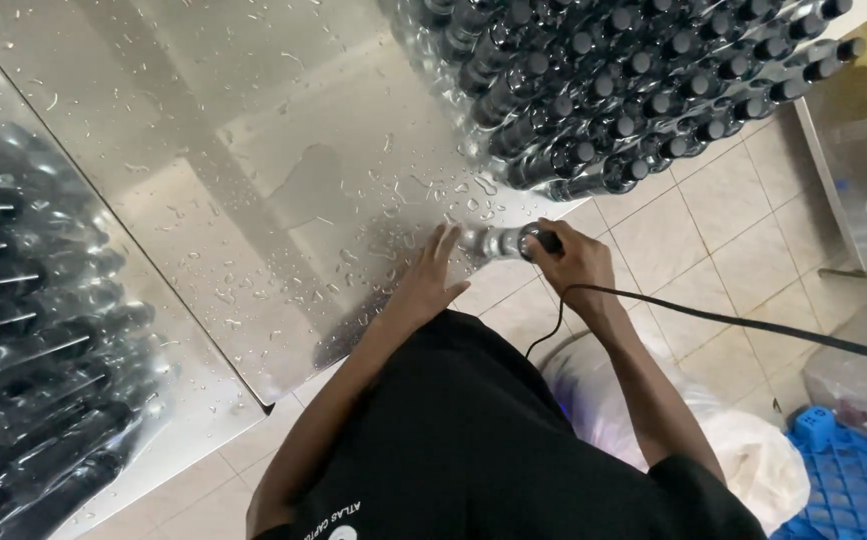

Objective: The person repeatedly picks up clear plastic bottles from a stainless steel table, screws on black caps using both hands, and places the capped bottles into a large stack on the right. The process is continuous and repetitive throughout the clip.

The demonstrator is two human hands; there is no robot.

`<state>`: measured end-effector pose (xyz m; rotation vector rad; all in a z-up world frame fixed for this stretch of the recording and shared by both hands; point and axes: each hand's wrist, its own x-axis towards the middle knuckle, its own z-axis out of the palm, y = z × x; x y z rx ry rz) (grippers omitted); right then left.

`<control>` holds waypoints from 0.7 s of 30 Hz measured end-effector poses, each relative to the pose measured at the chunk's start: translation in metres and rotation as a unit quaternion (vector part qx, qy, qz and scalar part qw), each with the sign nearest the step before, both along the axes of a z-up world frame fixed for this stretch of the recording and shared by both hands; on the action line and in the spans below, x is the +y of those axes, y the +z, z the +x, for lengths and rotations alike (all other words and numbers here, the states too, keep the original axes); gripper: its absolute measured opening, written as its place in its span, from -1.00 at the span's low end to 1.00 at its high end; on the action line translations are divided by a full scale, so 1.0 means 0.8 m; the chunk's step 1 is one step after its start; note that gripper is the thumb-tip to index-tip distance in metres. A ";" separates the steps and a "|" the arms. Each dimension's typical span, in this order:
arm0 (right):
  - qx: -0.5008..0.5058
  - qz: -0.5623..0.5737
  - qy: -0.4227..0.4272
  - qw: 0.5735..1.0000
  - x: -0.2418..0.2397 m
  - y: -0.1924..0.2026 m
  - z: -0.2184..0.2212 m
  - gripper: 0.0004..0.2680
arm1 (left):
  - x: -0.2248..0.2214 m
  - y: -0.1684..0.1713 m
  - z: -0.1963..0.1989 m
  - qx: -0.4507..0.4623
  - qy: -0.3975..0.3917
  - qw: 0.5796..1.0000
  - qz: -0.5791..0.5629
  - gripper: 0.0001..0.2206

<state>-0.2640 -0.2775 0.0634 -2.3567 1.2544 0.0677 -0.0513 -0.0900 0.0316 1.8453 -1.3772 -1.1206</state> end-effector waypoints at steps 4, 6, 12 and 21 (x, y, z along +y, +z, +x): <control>-0.041 -0.064 -0.068 0.995 -0.047 -0.014 -0.022 -0.73 | 0.001 -0.067 -0.018 0.187 0.091 0.977 0.049 -0.17; -0.068 -0.077 -0.093 0.990 -0.061 -0.011 -0.025 -0.75 | -0.014 -0.099 -0.034 0.264 0.136 0.953 0.052 -0.16; -0.210 -0.002 -0.225 0.951 -0.059 0.029 0.008 -0.76 | -0.143 -0.151 -0.071 0.687 0.252 0.681 0.037 -0.31; -0.243 -0.049 -0.189 0.950 -0.052 -0.007 0.002 -0.71 | -0.224 -0.150 -0.100 0.557 0.292 0.777 -0.018 -0.28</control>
